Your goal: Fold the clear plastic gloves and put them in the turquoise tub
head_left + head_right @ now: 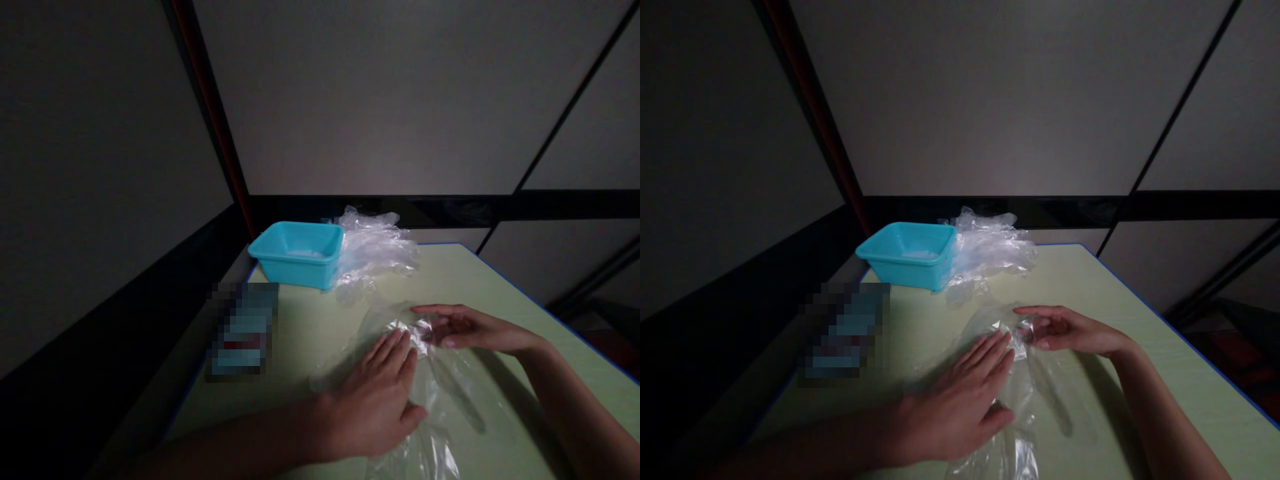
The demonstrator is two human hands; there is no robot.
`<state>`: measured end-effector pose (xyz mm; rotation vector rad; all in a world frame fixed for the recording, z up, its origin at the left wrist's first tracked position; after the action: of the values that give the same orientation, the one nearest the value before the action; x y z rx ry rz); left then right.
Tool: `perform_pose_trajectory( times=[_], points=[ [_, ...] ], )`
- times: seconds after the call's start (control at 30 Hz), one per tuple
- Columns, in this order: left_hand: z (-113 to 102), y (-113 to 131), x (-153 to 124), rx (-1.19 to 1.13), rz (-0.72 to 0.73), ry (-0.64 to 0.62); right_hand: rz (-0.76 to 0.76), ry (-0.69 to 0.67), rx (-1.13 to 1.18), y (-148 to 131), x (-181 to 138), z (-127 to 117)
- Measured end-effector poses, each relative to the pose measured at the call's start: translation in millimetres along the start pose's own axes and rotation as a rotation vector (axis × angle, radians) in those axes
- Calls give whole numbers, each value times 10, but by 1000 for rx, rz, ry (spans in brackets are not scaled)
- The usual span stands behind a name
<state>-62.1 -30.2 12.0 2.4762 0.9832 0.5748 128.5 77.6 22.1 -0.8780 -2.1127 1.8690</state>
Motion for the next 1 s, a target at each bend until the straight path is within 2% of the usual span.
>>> perform_pose_trajectory(
  times=[0.17,0.23,0.33,0.4,0.43,0.5,0.57,0.67,0.73,0.87,1.0],
  points=[
    [95,-31,-39,184,79,-127,-66,256,22,72,97,-86],
    [82,-41,-20,184,148,-158,-122,433,22,82,115,-147],
    [44,-60,18,153,254,-200,-237,777,-74,30,96,-211],
    [17,-69,46,136,297,-202,-287,896,-178,-47,84,-167],
    [5,-69,59,128,307,-192,-302,873,-217,-89,92,-108],
    [-12,-64,83,110,290,-151,-314,705,-263,-154,140,67],
    [-19,-61,106,83,212,-98,-302,503,-339,-165,216,271],
    [-11,-82,135,9,59,-12,-313,355,-510,-71,339,472],
    [0,-118,148,-45,-10,34,-311,326,-597,36,401,485],
    [8,-235,142,-76,-81,84,-284,417,-730,208,420,296],
    [-44,-355,85,40,-130,44,-275,457,-836,275,389,145]
  ],
)
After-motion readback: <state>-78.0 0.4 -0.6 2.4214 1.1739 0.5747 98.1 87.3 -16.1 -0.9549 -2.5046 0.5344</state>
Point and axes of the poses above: each hand's wrist, its own x-axis towards the middle knuckle, its own z-axis out of the palm, y = z × x, the point moved 2 cm from there along x, towards the middle knuckle, and after that the axes turned 4 degrees about z, right-handed, at the moved point
